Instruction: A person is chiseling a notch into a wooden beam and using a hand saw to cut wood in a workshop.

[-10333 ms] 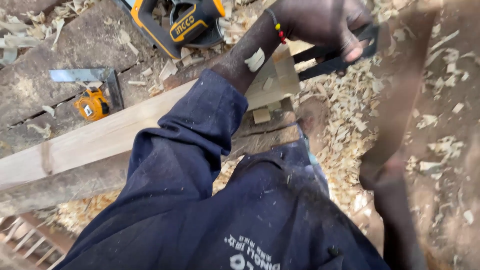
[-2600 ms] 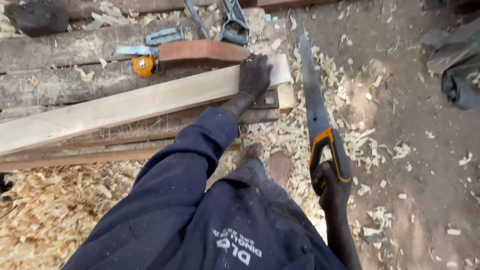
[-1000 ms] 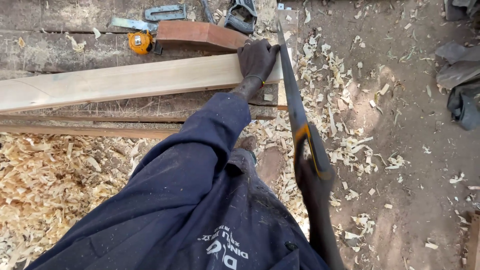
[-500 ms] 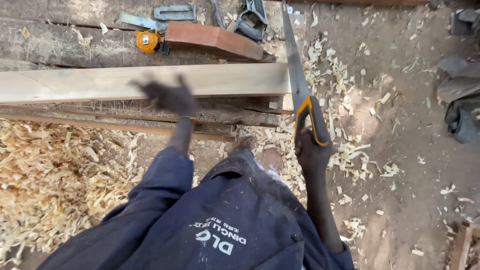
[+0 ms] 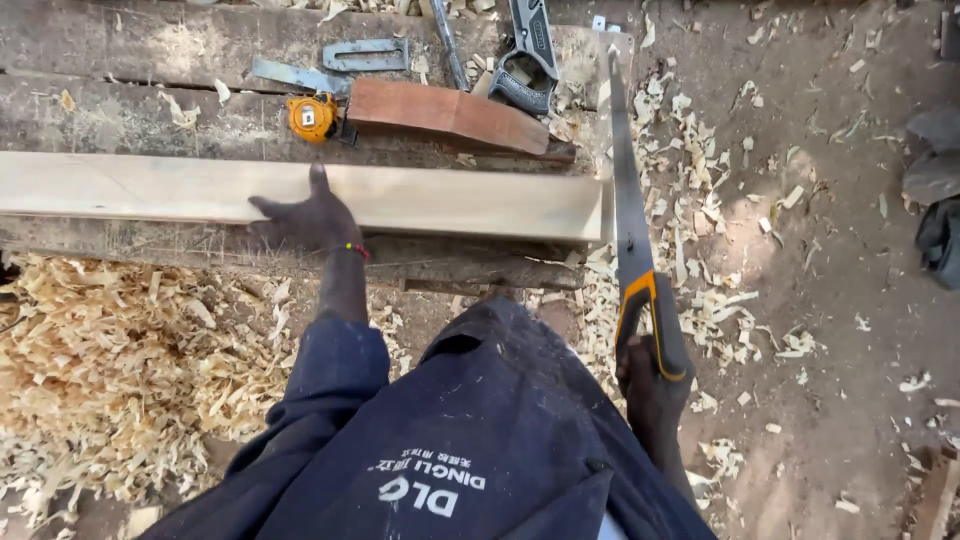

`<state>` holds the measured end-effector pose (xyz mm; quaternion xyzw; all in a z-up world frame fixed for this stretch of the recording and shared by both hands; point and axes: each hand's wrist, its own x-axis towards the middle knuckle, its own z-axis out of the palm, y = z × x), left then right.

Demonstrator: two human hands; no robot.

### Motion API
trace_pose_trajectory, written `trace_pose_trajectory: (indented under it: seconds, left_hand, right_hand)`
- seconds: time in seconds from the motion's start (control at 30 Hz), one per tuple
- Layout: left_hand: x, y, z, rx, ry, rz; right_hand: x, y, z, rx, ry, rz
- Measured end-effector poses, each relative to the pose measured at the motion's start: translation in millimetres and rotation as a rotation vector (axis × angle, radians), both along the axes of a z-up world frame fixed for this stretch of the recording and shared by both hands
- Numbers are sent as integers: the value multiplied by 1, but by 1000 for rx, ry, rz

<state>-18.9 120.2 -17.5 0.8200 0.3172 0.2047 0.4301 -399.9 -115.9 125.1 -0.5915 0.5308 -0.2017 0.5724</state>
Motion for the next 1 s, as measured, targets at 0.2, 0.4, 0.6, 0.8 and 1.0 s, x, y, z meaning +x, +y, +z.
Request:
trace_pose_trajectory:
  seconds: [0.2,0.4,0.6,0.8,1.0]
  left_hand:
    - [21,-23,5,8,-16,92]
    - [-1,-45,53,383,205,-104]
    - [-52,-114,31,538,-84,-1438]
    - [-78,-146,50,915,28,-1596]
    - [-79,-148,63,972,149,-1619]
  right_hand:
    - [25,-12,-19,-3,-78,-55]
    - [28,-16,-20,-23,-157,-29]
    - [37,-14,15,-12,-221,-15]
    - [43,-22,36,205,-196,-68]
    - [45,-19,68,223,-201,71]
